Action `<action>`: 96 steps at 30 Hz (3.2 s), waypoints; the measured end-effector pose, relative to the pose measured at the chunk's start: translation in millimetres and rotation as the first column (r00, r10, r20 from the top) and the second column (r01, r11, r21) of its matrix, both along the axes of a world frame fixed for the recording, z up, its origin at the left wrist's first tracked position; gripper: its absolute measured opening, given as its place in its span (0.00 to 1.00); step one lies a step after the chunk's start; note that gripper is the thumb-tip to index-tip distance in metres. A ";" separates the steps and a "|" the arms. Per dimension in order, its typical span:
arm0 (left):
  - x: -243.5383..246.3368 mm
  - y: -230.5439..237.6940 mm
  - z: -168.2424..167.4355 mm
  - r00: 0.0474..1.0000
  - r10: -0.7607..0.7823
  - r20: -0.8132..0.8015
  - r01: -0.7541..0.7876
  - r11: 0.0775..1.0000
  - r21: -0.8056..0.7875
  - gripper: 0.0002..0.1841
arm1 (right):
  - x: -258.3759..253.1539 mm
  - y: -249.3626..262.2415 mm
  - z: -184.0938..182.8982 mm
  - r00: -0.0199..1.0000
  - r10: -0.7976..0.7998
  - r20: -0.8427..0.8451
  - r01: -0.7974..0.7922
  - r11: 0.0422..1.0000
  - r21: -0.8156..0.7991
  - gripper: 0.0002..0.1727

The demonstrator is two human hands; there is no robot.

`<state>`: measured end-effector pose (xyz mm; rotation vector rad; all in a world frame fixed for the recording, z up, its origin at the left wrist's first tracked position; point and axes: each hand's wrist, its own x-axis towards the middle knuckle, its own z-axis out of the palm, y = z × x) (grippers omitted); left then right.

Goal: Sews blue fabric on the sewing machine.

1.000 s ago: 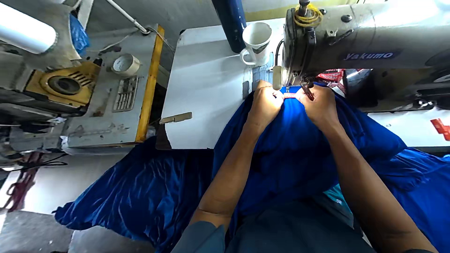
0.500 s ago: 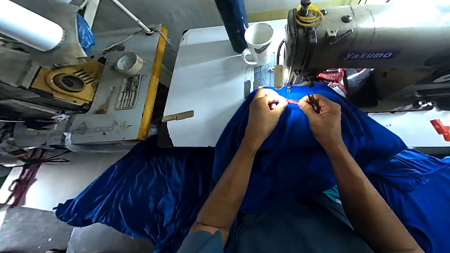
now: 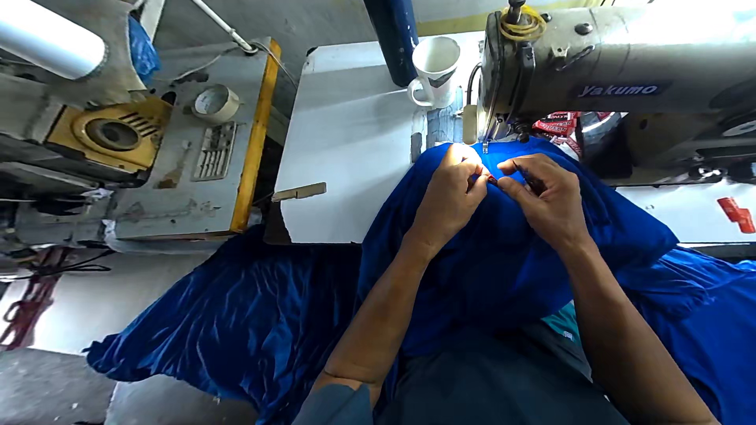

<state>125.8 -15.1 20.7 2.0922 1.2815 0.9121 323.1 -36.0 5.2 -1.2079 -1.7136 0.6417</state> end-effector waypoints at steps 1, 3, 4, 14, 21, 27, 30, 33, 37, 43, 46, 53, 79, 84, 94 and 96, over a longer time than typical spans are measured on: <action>0.8 0.7 2.1 1.000 -0.022 -0.018 0.022 1.000 -0.004 0.04 | 0.0 1.7 2.2 0.999 0.038 -0.002 -0.038 0.999 0.000 0.11; 2.5 1.8 4.8 0.998 -0.043 -0.049 0.042 0.999 -0.015 0.04 | -2.0 3.0 4.8 0.998 0.065 0.012 -0.065 0.998 -0.005 0.08; 2.7 2.0 5.4 0.997 -0.046 -0.061 0.045 0.999 -0.014 0.04 | -3.0 3.1 4.8 0.998 0.057 0.029 -0.057 0.998 0.000 0.07; 4.7 -6.4 0.0 0.999 0.003 0.045 -0.003 1.000 0.003 0.03 | -10.5 -3.4 0.6 0.996 -0.032 -0.087 0.017 0.986 -0.168 0.04; 6.3 -3.7 -4.8 0.996 -0.012 0.087 0.012 1.000 -0.001 0.02 | -11.6 -9.1 -0.8 0.979 -0.015 -0.204 -0.024 0.982 -0.187 0.05; 2.2 0.2 -3.1 0.996 -0.081 0.024 0.082 0.997 -0.004 0.05 | 0.0 -1.8 2.0 0.980 0.165 -0.111 -0.175 0.981 -0.086 0.11; 1.6 1.8 -2.0 0.996 -0.093 0.006 0.094 0.996 -0.006 0.05 | 5.0 2.7 4.4 0.983 0.179 -0.039 -0.181 0.981 -0.067 0.09; 1.0 2.6 -2.0 0.994 -0.107 0.001 0.107 0.994 -0.011 0.06 | 6.7 5.9 5.3 0.988 0.155 0.019 -0.154 0.986 -0.063 0.06; 0.4 5.6 -2.2 0.992 -0.121 -0.028 0.121 0.993 -0.013 0.06 | 6.0 7.7 1.5 0.990 0.137 0.042 -0.134 0.989 -0.058 0.06; 3.2 6.7 -4.7 0.997 -0.068 -0.038 0.070 0.997 0.044 0.02 | -0.9 7.4 -6.0 0.996 0.076 -0.041 -0.081 0.990 -0.115 0.03; 4.3 7.4 -10.6 0.999 -0.045 -0.026 0.046 0.997 0.068 0.03 | -4.1 6.5 -9.7 0.997 0.039 -0.072 -0.049 0.988 -0.145 0.03; 7.9 9.5 -16.9 0.999 -0.051 0.004 0.051 0.994 0.092 0.03 | -4.2 8.3 -16.6 0.991 0.044 -0.130 -0.068 0.981 -0.182 0.03; 15.8 -6.7 -26.9 0.913 0.184 0.364 -0.115 0.972 -0.205 0.04 | -19.4 -2.1 -19.3 0.965 -0.045 -0.258 0.032 0.998 -0.055 0.07; 18.1 -16.2 -22.1 0.938 0.187 0.293 -0.177 0.982 -0.061 0.05 | -19.8 -1.5 -21.8 0.966 -0.102 -0.237 0.103 0.995 -0.010 0.05; 15.5 -17.9 -15.6 0.957 0.142 0.254 -0.150 0.989 0.013 0.06 | -19.0 -0.5 -25.2 0.990 -0.125 -0.065 0.129 0.990 0.060 0.06; 14.8 -18.1 -15.6 0.958 0.149 0.247 -0.156 0.988 0.011 0.05 | -18.8 -0.7 -25.5 0.990 -0.125 -0.058 0.128 0.990 0.060 0.07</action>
